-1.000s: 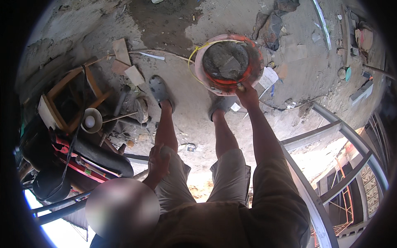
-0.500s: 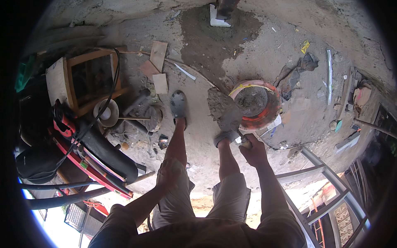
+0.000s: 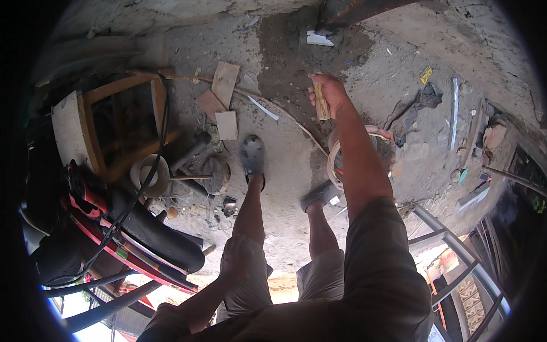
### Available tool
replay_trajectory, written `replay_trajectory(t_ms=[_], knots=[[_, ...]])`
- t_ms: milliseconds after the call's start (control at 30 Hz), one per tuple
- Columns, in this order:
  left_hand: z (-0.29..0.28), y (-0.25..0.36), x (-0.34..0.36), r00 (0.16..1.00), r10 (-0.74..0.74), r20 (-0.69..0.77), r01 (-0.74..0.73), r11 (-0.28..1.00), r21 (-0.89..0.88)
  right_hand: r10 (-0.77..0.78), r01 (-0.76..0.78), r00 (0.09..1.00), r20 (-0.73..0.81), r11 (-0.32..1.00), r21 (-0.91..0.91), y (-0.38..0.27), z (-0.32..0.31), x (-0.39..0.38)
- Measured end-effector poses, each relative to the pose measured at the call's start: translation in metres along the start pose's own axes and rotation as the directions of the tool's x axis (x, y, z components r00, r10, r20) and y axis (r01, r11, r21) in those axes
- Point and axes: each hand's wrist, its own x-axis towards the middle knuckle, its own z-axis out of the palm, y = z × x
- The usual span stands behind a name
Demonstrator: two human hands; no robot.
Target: The person scoops wet cement from a bucket and spreads it on the floor using a trowel. They then place white plastic spacers around a metal column base and continue to apply and smooth the cement mixture around the column and on the surrounding floor area.
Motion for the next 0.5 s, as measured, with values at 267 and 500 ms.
replay_trajectory(t_ms=[267, 500], knots=[[-0.017, 0.012, 0.010, 0.999, -0.025, 0.039, 0.025, 1.000, 0.020, -0.053, 0.039, 0.993, -0.107, 0.991, -0.132, 0.005, 0.028, -0.010], [-0.022, 0.019, 0.013, 0.997, -0.043, 0.068, 0.043, 0.999, -0.009, -0.053, 0.052, 0.999, 0.003, 0.994, 0.096, -0.018, 0.027, 0.037]])
